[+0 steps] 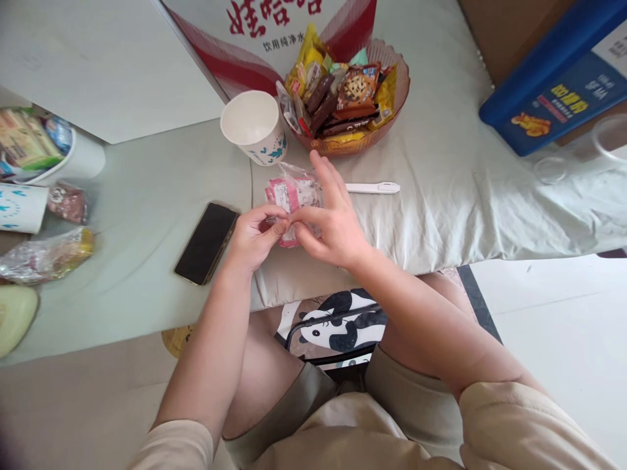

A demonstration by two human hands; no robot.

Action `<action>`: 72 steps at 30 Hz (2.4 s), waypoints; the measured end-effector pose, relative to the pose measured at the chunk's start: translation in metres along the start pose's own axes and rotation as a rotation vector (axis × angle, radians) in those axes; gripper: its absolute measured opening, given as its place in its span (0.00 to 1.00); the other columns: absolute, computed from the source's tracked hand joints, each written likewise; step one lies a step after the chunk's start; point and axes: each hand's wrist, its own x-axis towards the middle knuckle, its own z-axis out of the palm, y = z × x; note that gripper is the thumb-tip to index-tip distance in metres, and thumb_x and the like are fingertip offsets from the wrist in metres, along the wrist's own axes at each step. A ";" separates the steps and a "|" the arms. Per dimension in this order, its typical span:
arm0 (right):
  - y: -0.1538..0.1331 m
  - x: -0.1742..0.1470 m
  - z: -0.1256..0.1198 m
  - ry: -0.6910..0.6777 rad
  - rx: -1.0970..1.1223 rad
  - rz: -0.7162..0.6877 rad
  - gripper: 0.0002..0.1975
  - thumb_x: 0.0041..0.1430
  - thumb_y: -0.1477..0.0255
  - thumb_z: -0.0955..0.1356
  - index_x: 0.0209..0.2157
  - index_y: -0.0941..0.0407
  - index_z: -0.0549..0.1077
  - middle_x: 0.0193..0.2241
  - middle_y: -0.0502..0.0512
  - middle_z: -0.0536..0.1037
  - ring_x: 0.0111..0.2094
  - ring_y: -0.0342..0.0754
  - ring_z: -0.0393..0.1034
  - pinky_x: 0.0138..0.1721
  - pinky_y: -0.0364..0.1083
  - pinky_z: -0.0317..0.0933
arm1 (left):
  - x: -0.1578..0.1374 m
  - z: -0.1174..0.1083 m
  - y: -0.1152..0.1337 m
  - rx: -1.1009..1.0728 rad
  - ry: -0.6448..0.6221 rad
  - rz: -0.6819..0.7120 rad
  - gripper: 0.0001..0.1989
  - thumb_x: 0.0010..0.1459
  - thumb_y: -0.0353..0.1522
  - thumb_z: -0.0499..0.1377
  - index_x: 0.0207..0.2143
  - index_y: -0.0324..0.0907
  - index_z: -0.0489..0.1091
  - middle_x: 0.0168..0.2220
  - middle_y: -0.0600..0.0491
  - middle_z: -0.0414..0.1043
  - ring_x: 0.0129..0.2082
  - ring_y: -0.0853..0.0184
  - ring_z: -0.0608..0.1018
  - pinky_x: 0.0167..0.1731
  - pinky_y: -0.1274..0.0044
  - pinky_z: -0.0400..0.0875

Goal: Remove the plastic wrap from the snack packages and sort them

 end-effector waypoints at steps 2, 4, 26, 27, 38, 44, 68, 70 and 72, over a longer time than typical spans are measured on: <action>0.004 -0.003 0.003 -0.071 0.010 0.008 0.11 0.61 0.73 0.65 0.40 0.51 0.79 0.63 0.56 0.71 0.70 0.63 0.55 0.67 0.67 0.53 | 0.000 0.000 -0.002 -0.009 0.014 -0.001 0.24 0.53 0.55 0.66 0.33 0.43 0.75 0.27 0.55 0.72 0.23 0.71 0.69 0.24 0.78 0.63; 0.007 -0.005 0.006 -0.115 0.013 0.007 0.14 0.61 0.74 0.64 0.46 0.51 0.78 0.55 0.58 0.78 0.67 0.61 0.62 0.65 0.65 0.56 | 0.000 0.000 -0.005 -0.039 0.049 0.002 0.24 0.53 0.55 0.66 0.35 0.44 0.73 0.29 0.55 0.71 0.24 0.72 0.69 0.24 0.79 0.63; -0.006 -0.009 0.019 -0.042 -0.167 -0.021 0.17 0.68 0.71 0.63 0.54 0.50 0.78 0.54 0.56 0.80 0.59 0.56 0.68 0.60 0.58 0.61 | 0.001 0.001 -0.013 -0.044 0.266 0.077 0.19 0.57 0.50 0.66 0.38 0.45 0.77 0.34 0.54 0.77 0.30 0.71 0.74 0.31 0.79 0.70; -0.007 -0.009 0.019 -0.052 -0.194 -0.023 0.17 0.69 0.70 0.63 0.54 0.51 0.78 0.54 0.57 0.80 0.59 0.57 0.68 0.59 0.58 0.61 | 0.002 0.002 -0.014 -0.072 0.282 0.071 0.18 0.56 0.49 0.67 0.37 0.45 0.77 0.34 0.55 0.77 0.30 0.71 0.75 0.32 0.79 0.70; -0.006 -0.007 0.021 -0.208 -0.256 0.022 0.21 0.68 0.74 0.62 0.58 0.50 0.74 0.60 0.58 0.75 0.59 0.57 0.66 0.58 0.58 0.61 | 0.001 0.000 -0.014 -0.161 0.273 0.054 0.21 0.48 0.46 0.73 0.37 0.45 0.71 0.33 0.57 0.73 0.25 0.76 0.72 0.25 0.83 0.68; 0.016 -0.011 -0.021 -0.069 -0.392 0.190 0.18 0.65 0.73 0.62 0.50 0.51 0.78 0.55 0.60 0.77 0.58 0.61 0.66 0.58 0.62 0.58 | 0.001 -0.006 -0.014 -0.171 0.333 0.088 0.16 0.52 0.42 0.71 0.35 0.45 0.71 0.29 0.58 0.68 0.23 0.76 0.68 0.22 0.82 0.64; -0.021 0.007 -0.021 -0.474 0.714 0.864 0.19 0.56 0.53 0.72 0.35 0.56 0.76 0.29 0.54 0.79 0.30 0.46 0.70 0.32 0.45 0.64 | -0.002 -0.006 -0.014 0.147 0.257 0.233 0.07 0.62 0.37 0.63 0.38 0.45 0.70 0.36 0.55 0.74 0.33 0.71 0.76 0.33 0.79 0.72; -0.020 0.007 -0.020 -0.466 0.704 0.871 0.20 0.56 0.53 0.72 0.36 0.57 0.76 0.29 0.54 0.79 0.29 0.45 0.69 0.32 0.45 0.63 | -0.003 -0.003 -0.014 0.147 0.246 0.262 0.06 0.62 0.37 0.62 0.39 0.45 0.71 0.37 0.54 0.75 0.35 0.71 0.77 0.34 0.79 0.73; -0.018 0.006 -0.019 -0.461 0.668 0.862 0.20 0.56 0.54 0.71 0.38 0.58 0.77 0.29 0.53 0.79 0.29 0.45 0.69 0.32 0.44 0.62 | -0.002 -0.002 -0.013 0.124 0.263 0.274 0.07 0.62 0.38 0.63 0.38 0.45 0.71 0.36 0.54 0.75 0.34 0.71 0.77 0.34 0.79 0.72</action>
